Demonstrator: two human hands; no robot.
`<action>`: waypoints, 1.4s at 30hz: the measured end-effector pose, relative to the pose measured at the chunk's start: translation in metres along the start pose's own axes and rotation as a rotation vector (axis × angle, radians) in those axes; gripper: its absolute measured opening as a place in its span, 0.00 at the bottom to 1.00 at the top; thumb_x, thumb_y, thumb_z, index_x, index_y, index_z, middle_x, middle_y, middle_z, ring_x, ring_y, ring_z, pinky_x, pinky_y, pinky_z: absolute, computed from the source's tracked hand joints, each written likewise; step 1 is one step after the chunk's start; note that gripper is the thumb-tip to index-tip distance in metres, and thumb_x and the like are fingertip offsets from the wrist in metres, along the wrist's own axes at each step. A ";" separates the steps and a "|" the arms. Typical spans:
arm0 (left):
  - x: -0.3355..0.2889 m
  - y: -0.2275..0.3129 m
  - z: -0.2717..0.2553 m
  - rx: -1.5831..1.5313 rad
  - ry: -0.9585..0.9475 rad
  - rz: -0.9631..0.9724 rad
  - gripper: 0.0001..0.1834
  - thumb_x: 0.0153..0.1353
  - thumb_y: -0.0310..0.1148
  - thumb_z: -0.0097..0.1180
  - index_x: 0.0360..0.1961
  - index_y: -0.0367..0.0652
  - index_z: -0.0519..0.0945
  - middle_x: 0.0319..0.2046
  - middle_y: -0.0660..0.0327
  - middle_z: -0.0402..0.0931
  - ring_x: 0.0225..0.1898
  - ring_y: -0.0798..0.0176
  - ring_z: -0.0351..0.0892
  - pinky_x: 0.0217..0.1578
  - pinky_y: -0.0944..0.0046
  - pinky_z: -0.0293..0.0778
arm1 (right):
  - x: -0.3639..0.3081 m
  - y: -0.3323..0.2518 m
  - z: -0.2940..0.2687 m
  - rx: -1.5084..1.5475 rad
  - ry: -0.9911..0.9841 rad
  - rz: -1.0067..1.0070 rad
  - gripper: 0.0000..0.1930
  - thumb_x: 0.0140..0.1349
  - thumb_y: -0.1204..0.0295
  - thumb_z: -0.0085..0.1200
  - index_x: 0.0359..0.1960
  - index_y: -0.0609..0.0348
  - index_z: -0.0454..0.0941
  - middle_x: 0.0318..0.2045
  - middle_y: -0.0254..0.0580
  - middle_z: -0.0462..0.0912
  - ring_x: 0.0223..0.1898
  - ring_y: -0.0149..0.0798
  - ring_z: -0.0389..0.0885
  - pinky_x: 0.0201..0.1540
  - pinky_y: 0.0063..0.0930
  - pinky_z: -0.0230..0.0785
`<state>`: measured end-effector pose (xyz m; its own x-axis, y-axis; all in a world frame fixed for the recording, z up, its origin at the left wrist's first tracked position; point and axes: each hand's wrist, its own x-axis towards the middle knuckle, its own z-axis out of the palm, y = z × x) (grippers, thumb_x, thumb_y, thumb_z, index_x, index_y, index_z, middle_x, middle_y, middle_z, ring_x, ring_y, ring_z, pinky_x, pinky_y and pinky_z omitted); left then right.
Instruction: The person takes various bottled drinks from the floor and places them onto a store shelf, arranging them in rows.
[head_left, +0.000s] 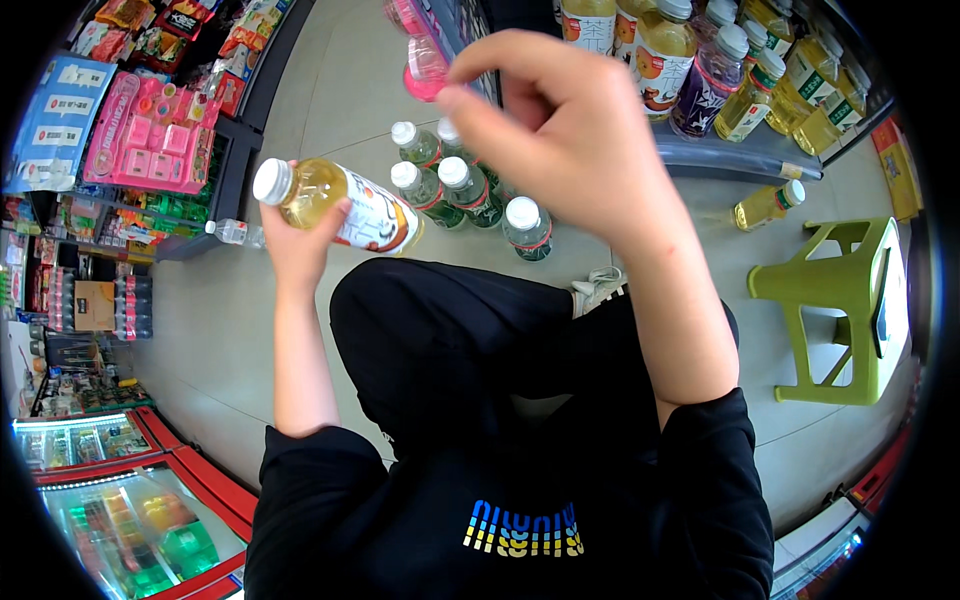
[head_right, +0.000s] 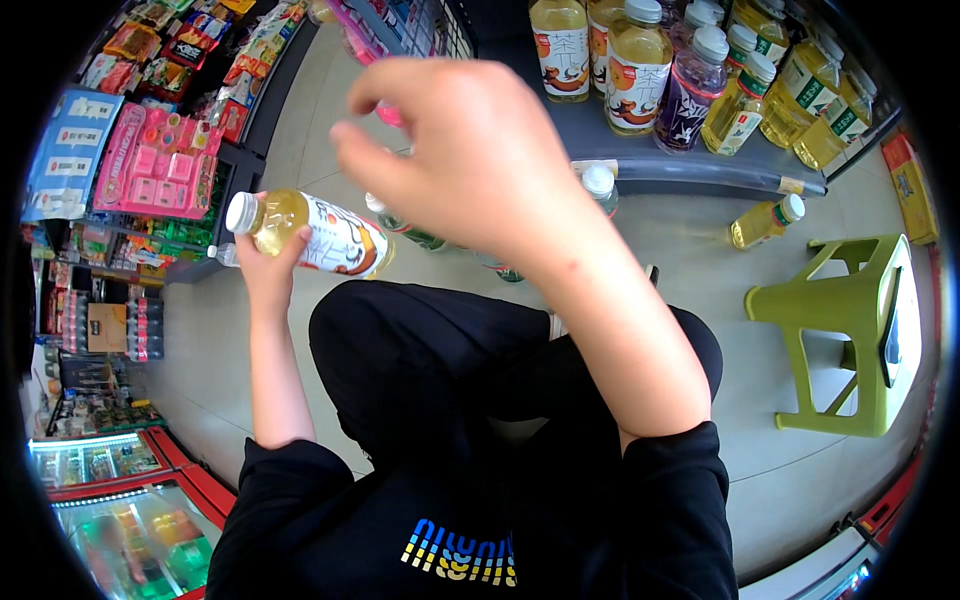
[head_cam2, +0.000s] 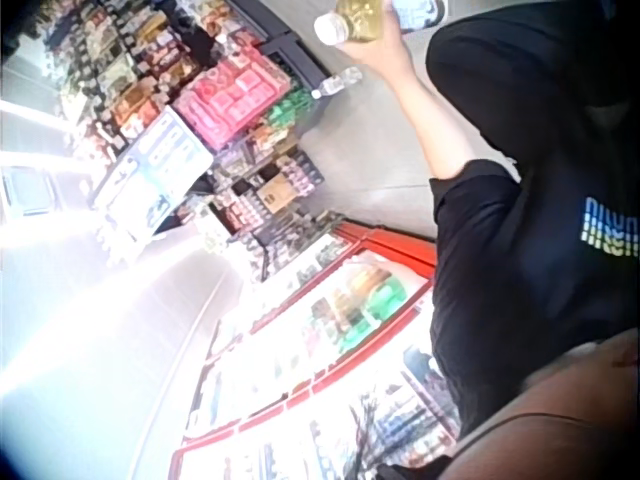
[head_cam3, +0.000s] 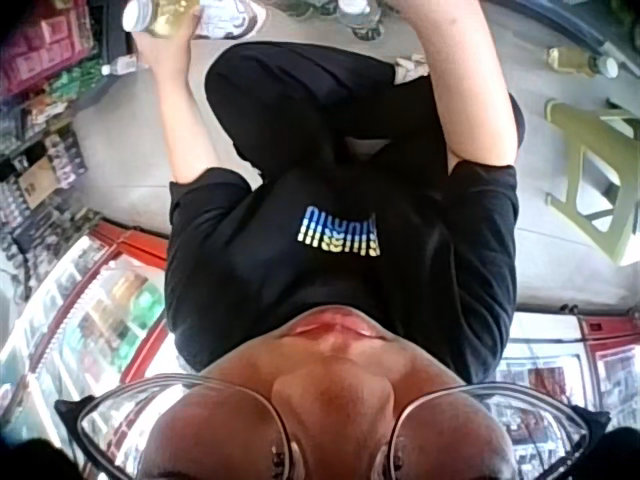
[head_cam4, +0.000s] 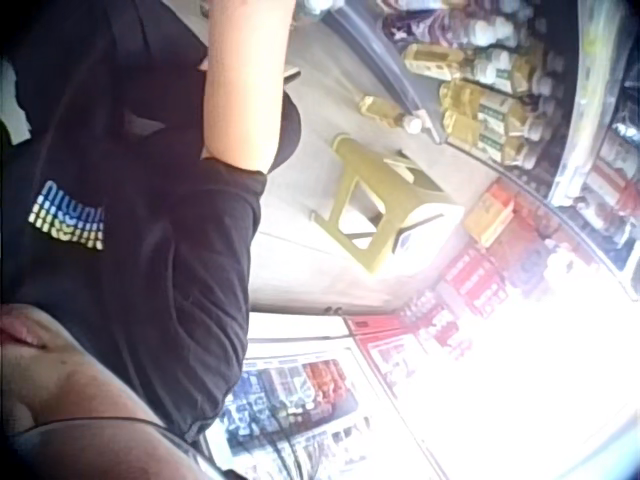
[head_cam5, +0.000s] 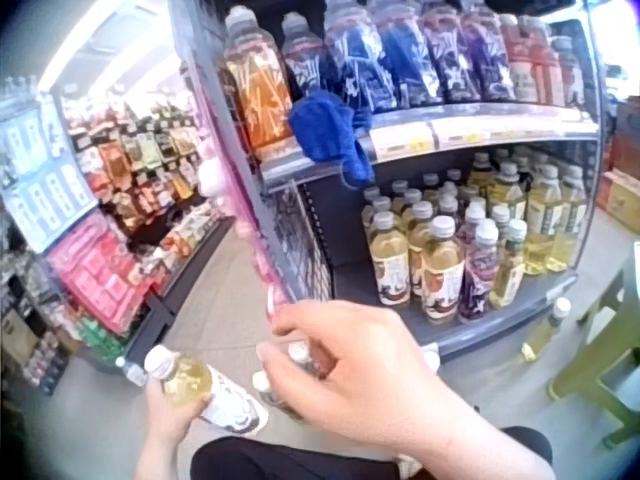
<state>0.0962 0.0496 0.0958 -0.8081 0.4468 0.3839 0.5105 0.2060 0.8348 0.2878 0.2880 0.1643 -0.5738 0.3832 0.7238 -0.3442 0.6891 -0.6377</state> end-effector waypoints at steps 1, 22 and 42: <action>0.008 -0.014 -0.001 -0.039 0.018 -0.055 0.42 0.46 0.28 0.77 0.62 0.37 0.68 0.53 0.55 0.77 0.53 0.59 0.80 0.55 0.58 0.77 | 0.003 0.002 -0.002 -0.005 0.026 0.022 0.07 0.59 0.72 0.65 0.38 0.58 0.85 0.15 0.23 0.61 0.19 0.20 0.57 0.21 0.21 0.49; 0.069 -0.209 0.049 0.234 -0.090 -0.227 0.44 0.43 0.37 0.81 0.57 0.37 0.67 0.50 0.52 0.79 0.53 0.55 0.81 0.53 0.55 0.78 | 0.011 0.051 -0.033 -0.192 0.036 0.211 0.05 0.61 0.73 0.63 0.35 0.62 0.83 0.18 0.23 0.62 0.22 0.21 0.57 0.25 0.20 0.50; 0.054 -0.182 0.048 0.041 -0.198 -0.376 0.33 0.60 0.35 0.69 0.62 0.41 0.66 0.52 0.56 0.76 0.54 0.61 0.77 0.55 0.59 0.74 | 0.003 0.146 -0.087 -0.580 0.343 0.384 0.19 0.55 0.65 0.62 0.48 0.58 0.82 0.47 0.54 0.79 0.47 0.55 0.80 0.52 0.43 0.74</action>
<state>-0.0265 0.0780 -0.0536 -0.8703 0.4915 -0.0306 0.2056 0.4190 0.8844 0.3002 0.4429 0.0965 -0.2799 0.7643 0.5809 0.3305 0.6448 -0.6892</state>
